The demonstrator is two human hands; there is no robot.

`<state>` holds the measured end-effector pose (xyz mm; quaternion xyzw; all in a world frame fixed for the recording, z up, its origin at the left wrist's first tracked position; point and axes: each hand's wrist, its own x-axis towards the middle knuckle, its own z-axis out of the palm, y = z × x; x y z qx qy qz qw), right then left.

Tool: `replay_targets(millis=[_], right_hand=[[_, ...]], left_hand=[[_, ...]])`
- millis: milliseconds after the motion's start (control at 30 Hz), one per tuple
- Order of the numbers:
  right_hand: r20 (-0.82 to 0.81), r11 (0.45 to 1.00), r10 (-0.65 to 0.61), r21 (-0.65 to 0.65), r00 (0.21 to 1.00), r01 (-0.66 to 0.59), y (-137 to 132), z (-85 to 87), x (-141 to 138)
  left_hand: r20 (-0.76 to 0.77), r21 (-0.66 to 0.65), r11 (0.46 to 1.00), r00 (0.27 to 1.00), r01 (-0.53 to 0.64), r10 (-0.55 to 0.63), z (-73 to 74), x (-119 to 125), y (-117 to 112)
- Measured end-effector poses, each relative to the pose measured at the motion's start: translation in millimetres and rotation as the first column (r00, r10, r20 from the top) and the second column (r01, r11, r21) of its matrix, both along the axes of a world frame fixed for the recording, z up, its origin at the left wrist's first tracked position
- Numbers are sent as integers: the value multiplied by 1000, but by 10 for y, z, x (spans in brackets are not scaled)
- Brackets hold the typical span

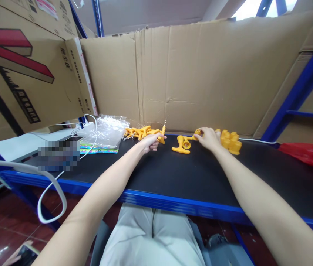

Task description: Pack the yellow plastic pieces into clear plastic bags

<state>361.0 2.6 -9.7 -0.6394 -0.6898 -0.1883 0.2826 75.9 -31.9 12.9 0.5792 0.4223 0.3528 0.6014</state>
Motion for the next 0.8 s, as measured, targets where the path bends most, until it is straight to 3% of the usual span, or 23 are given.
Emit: replay_targets(millis=[167, 300, 533, 667, 733, 800], right_hand=[[186, 999, -30, -20, 982, 34, 19, -121, -54], [214, 995, -78, -51, 974, 91, 35, -148, -14], [230, 959, -238, -98, 944, 266, 2, -149, 81], [274, 954, -262, -71, 925, 292, -50, -133, 21], [278, 961, -252, -43, 927, 274, -74, -106, -37], [255, 972, -223, -15, 941, 235, -95, -63, -108]], left_hand=[[-20, 57, 985, 986, -162, 163, -33, 21, 52], [-17, 147, 957, 967, -250, 255, -77, 19, 105], [27, 360, 846, 911, -393, 412, -145, 7, 162], [-19, 588, 746, 916, -313, 400, -232, -49, 264], [-127, 725, 659, 902, -200, 413, -281, -92, 318], [-286, 812, 581, 834, -50, 471, -325, -129, 354]])
